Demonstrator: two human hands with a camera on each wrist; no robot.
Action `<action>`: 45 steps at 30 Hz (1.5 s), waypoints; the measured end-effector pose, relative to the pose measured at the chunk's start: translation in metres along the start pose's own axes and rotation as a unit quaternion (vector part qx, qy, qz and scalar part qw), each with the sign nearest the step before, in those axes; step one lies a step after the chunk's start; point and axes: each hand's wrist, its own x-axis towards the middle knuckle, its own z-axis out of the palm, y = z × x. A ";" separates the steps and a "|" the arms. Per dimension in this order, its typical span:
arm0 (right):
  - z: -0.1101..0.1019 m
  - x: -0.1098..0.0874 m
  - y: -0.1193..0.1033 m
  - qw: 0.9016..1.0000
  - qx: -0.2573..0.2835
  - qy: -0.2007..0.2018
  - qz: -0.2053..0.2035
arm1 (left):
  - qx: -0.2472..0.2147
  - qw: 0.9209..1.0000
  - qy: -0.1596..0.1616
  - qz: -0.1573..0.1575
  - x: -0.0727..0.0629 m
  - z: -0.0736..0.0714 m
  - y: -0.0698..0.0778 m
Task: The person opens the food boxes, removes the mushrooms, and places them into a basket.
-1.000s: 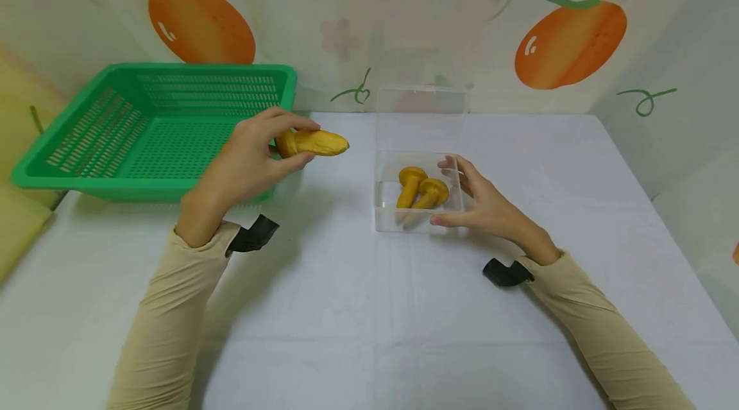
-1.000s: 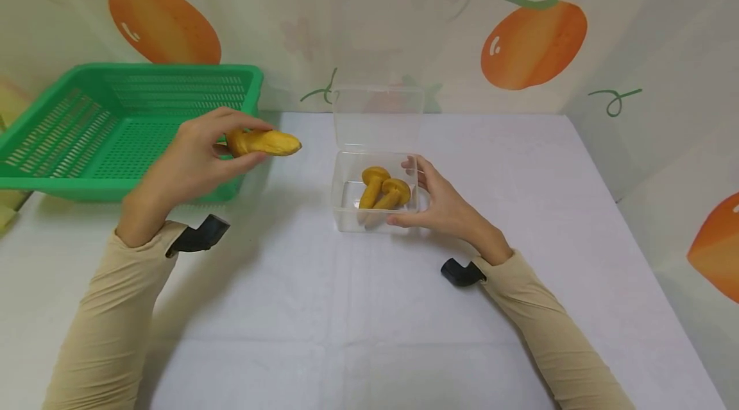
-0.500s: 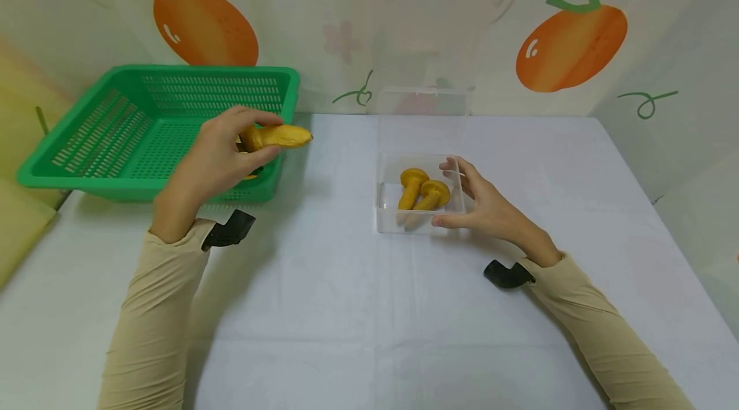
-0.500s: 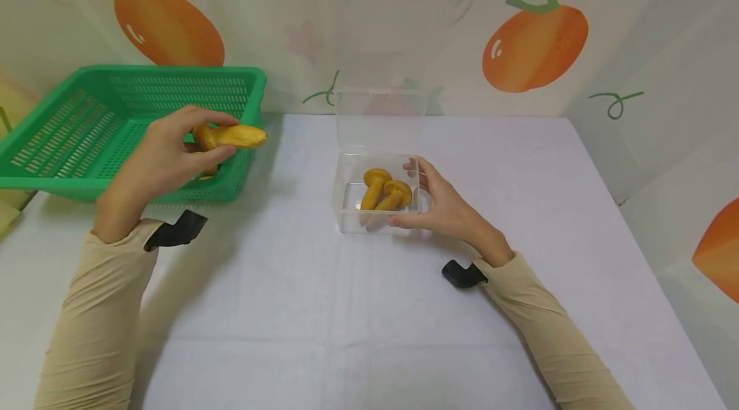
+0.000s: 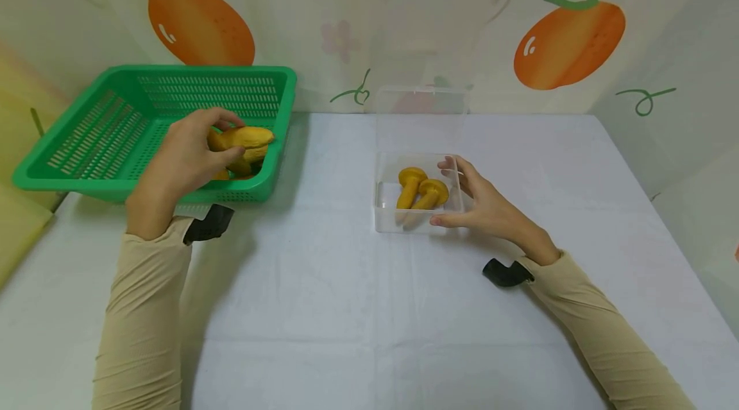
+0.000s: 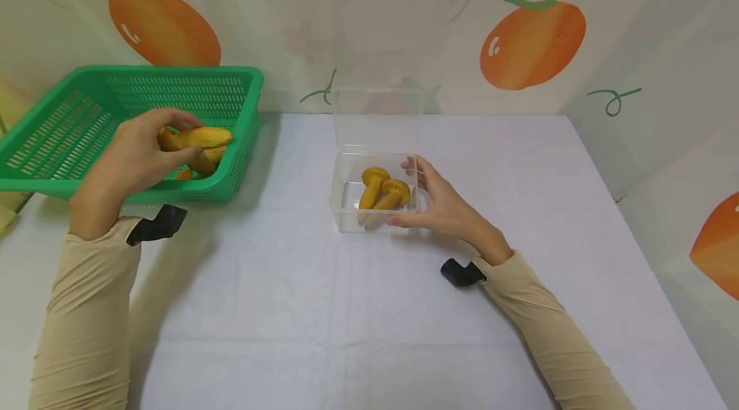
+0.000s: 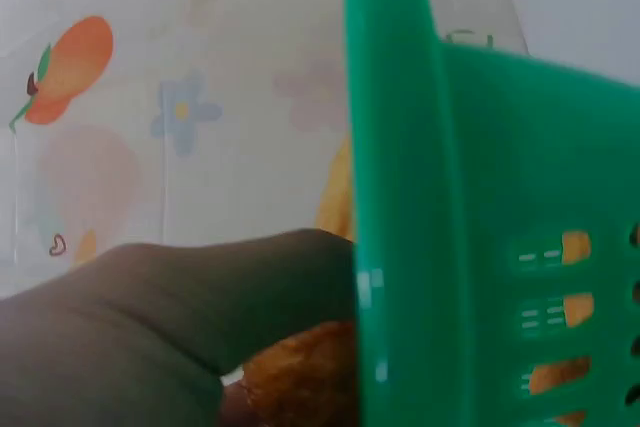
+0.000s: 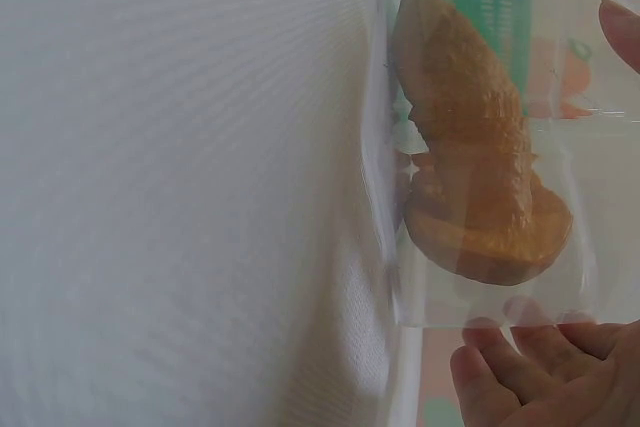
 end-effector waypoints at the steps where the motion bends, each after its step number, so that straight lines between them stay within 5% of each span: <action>1: 0.000 0.000 0.000 1.000 0.000 0.000 0.000 | 0.001 1.000 -0.006 -0.007 0.000 -0.001 -0.002; 21: -0.001 0.000 -0.003 1.000 -0.003 0.001 0.006 | 0.024 0.995 -0.098 -0.025 0.006 -0.003 -0.020; 33: 0.000 0.000 -0.002 1.000 0.004 0.014 0.007 | -0.028 0.998 -0.046 0.040 0.000 0.000 0.014; 45: 0.000 0.000 -0.003 1.000 0.006 0.012 0.011 | -0.068 0.989 0.000 0.134 -0.002 0.021 0.046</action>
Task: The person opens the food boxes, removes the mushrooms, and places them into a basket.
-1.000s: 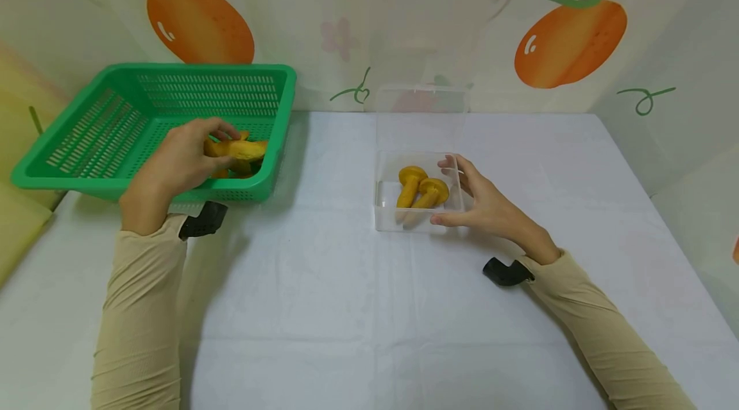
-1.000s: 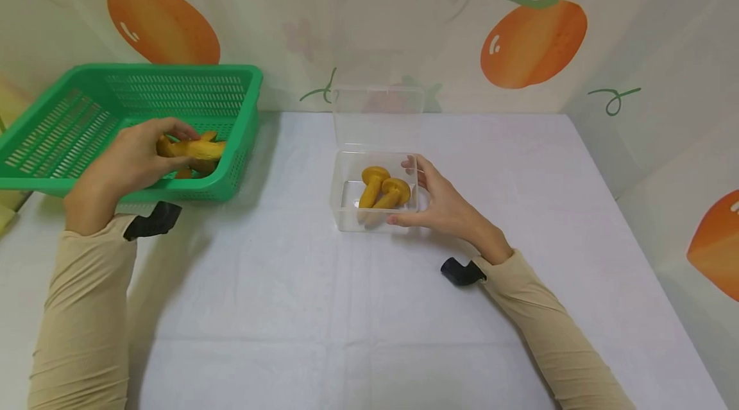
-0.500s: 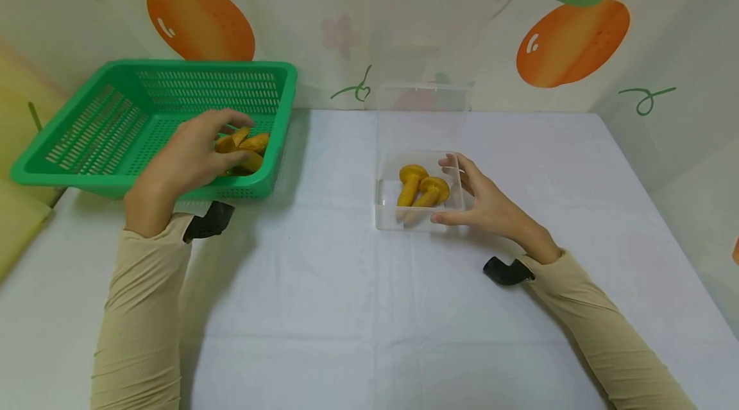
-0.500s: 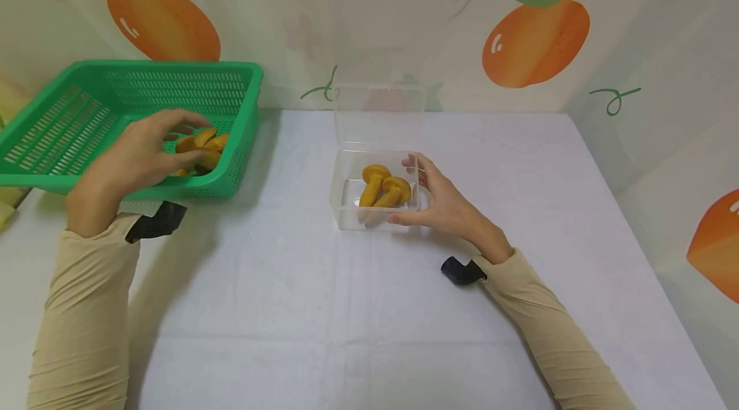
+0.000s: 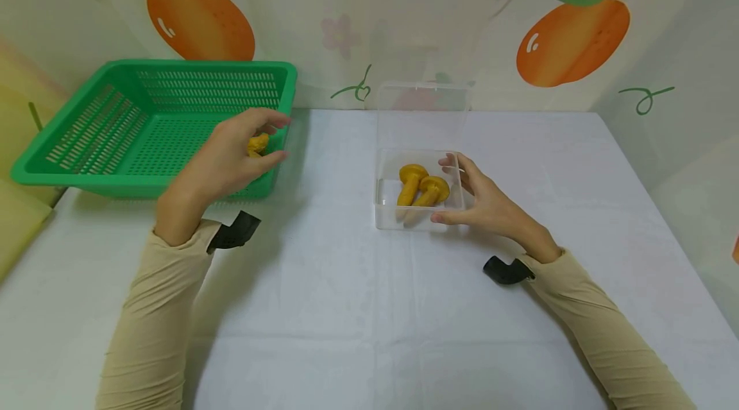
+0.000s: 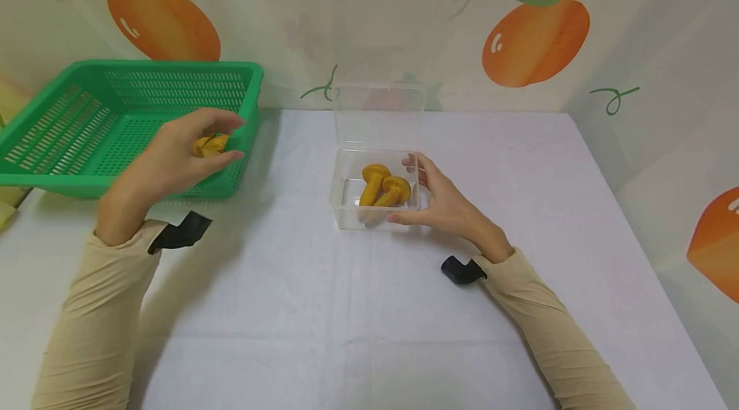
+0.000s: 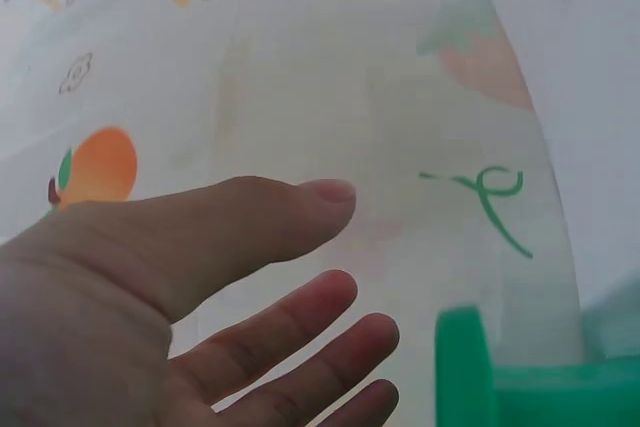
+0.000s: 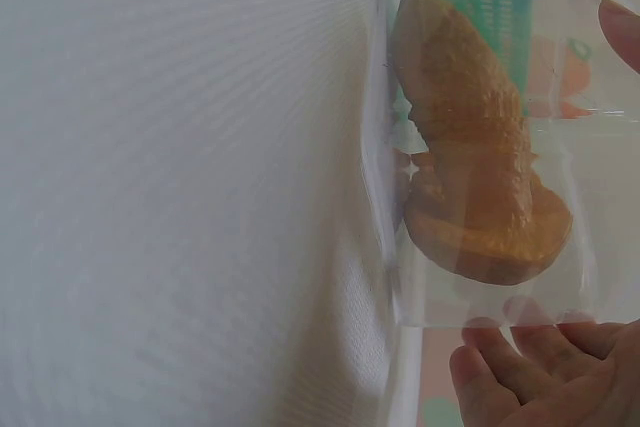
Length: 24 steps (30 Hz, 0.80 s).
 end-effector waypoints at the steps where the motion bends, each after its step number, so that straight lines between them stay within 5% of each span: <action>1: 0.000 0.000 0.000 1.000 -0.001 -0.001 -0.001 | 0.004 1.000 -0.002 0.005 0.001 0.002 0.002; 18: 0.000 0.000 0.000 1.000 -0.003 -0.002 0.001 | -0.045 0.996 -0.062 0.041 0.015 0.040 0.024; 24: 0.000 0.000 -0.002 1.000 -0.004 -0.001 0.001 | -0.026 0.995 -0.084 0.048 0.022 0.052 0.033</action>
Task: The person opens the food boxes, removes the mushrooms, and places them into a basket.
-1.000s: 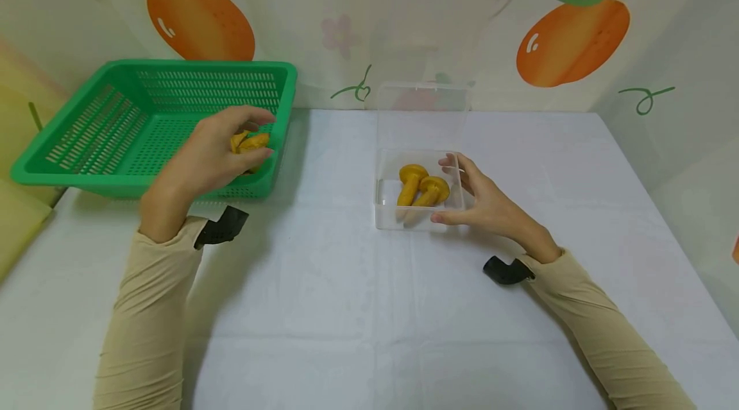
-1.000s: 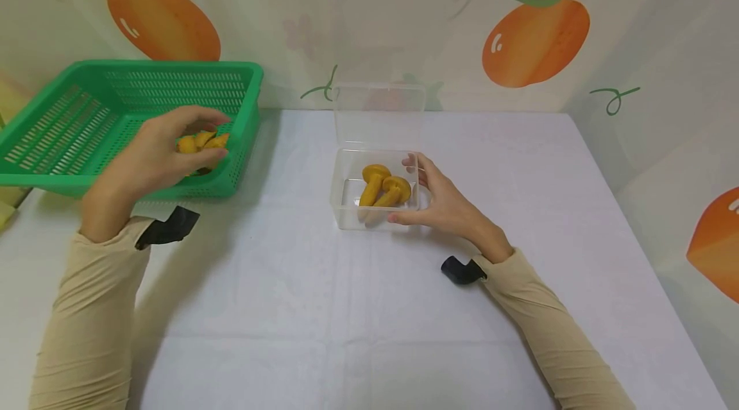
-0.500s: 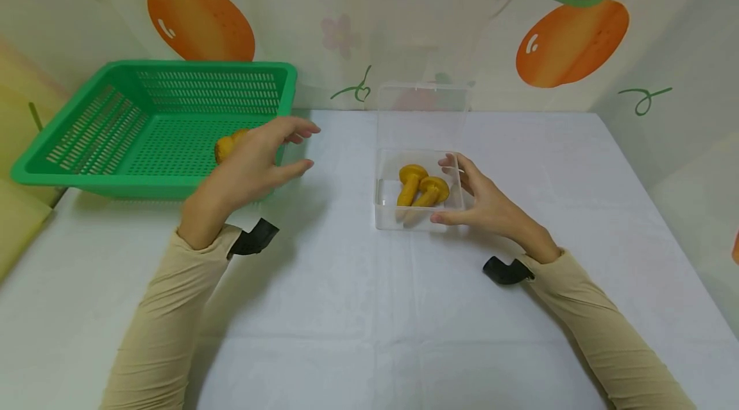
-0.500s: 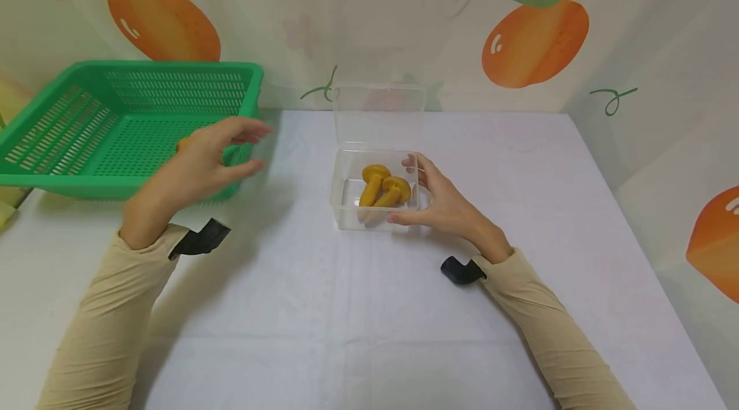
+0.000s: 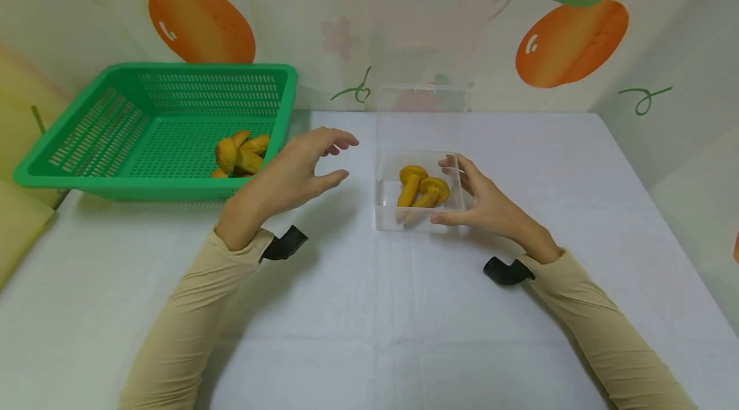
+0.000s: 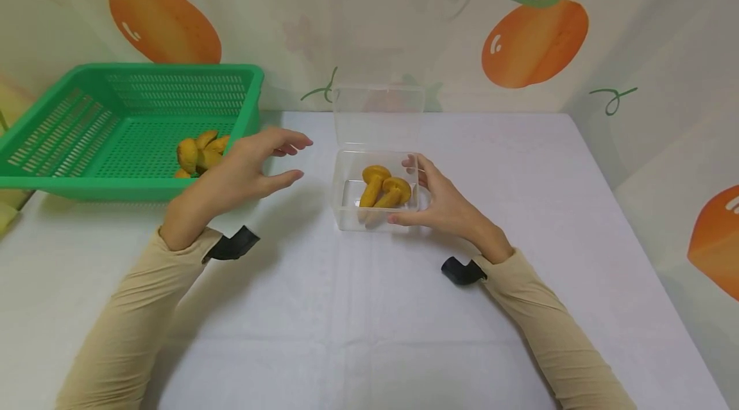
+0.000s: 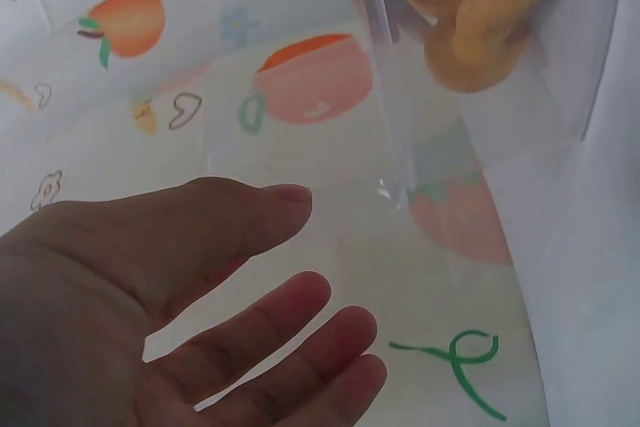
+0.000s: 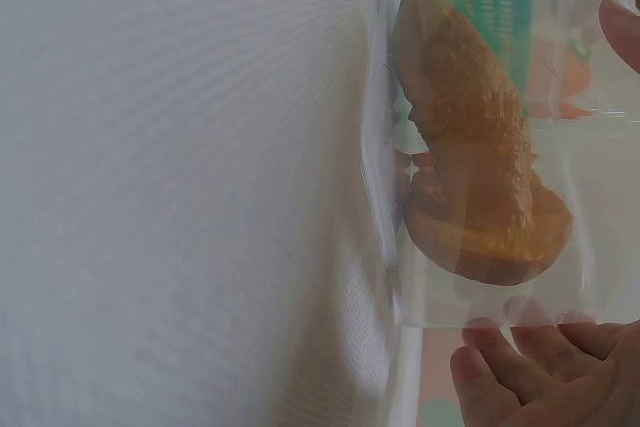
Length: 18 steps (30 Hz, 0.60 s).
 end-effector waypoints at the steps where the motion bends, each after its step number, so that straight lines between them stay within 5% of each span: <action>1: 0.000 0.000 0.000 1.000 0.000 0.000 0.000 | 0.002 1.000 -0.004 0.003 0.002 0.002 0.002; 18: 0.001 -0.001 0.000 1.000 0.008 0.002 0.015 | 0.018 0.998 -0.052 0.015 0.024 0.033 0.016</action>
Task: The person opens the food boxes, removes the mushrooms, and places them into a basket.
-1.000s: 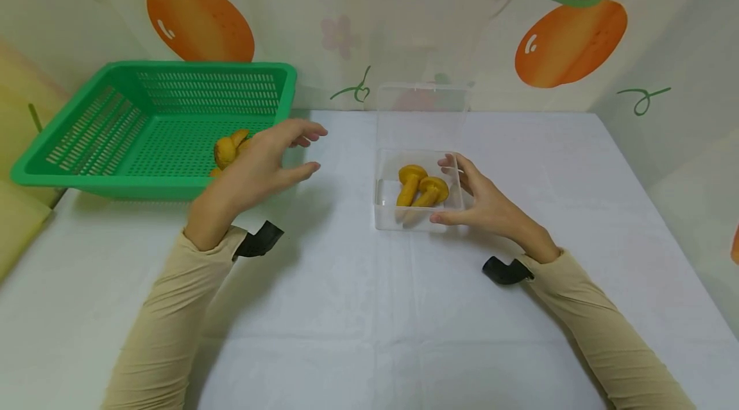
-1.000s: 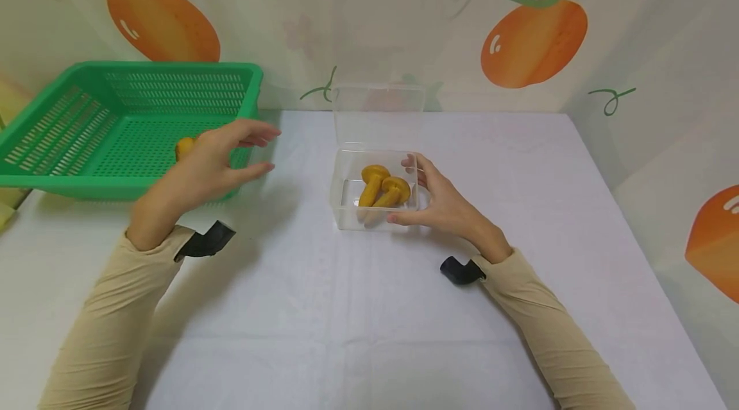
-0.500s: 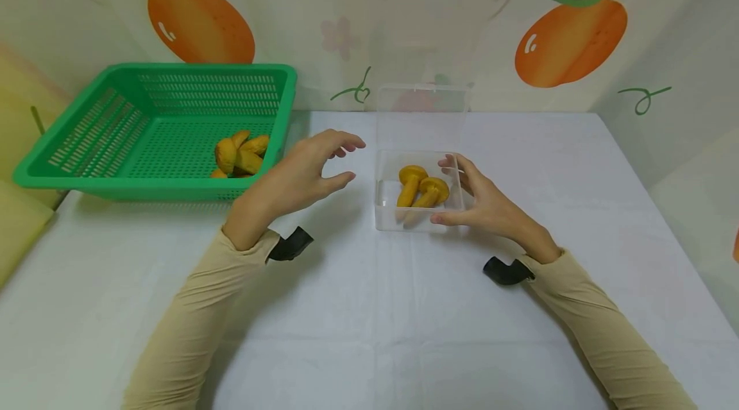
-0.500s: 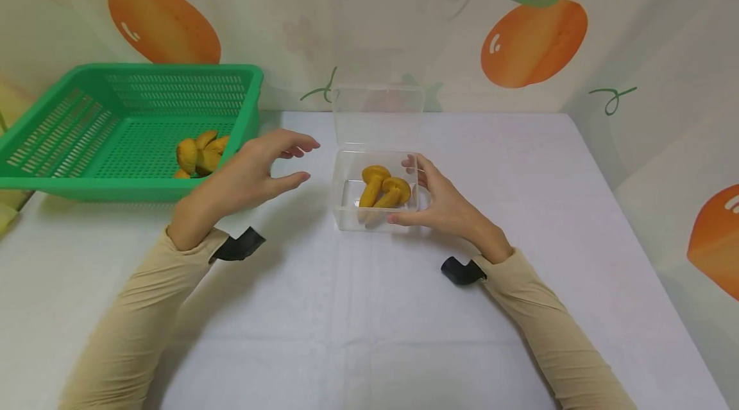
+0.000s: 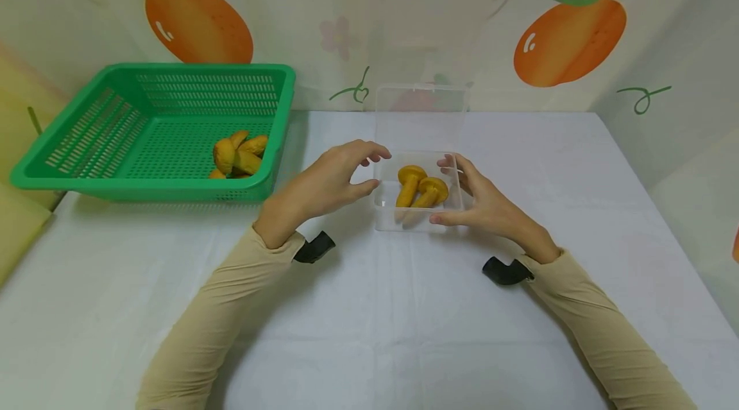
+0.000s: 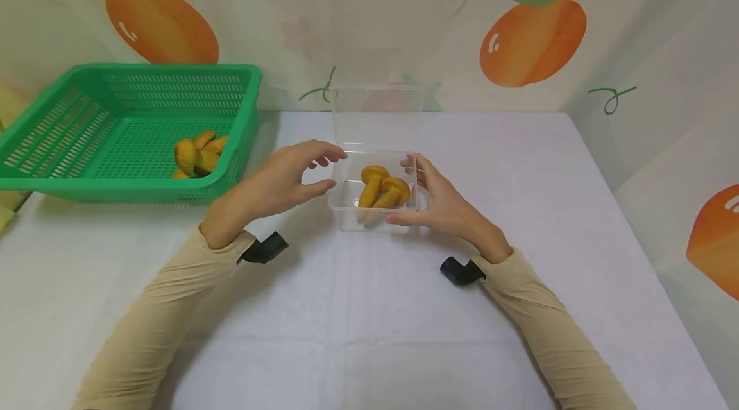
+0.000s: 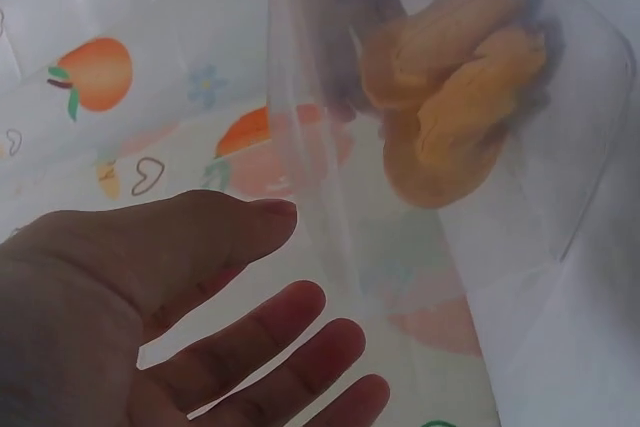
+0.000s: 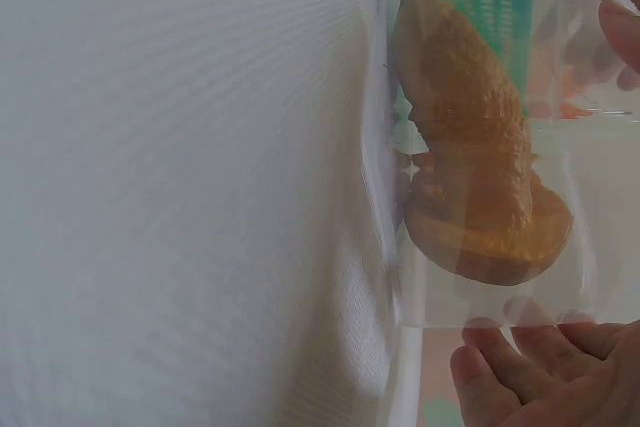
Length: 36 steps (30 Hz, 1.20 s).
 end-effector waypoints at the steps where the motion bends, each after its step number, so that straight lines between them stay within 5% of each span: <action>1: 0.000 0.000 0.000 1.000 0.000 0.001 0.000 | 0.001 1.000 -0.002 -0.002 0.001 0.002 0.000; 9: 0.000 0.000 0.001 1.000 -0.003 -0.007 -0.003 | 0.032 0.999 -0.005 -0.035 0.010 0.012 0.006; 23: -0.001 0.000 0.004 1.000 -0.007 -0.013 -0.010 | 0.039 0.993 -0.057 -0.100 0.028 0.025 0.007; 36: -0.001 0.001 0.005 1.000 -0.005 -0.014 -0.013 | 0.036 0.991 -0.104 -0.079 0.037 0.028 0.005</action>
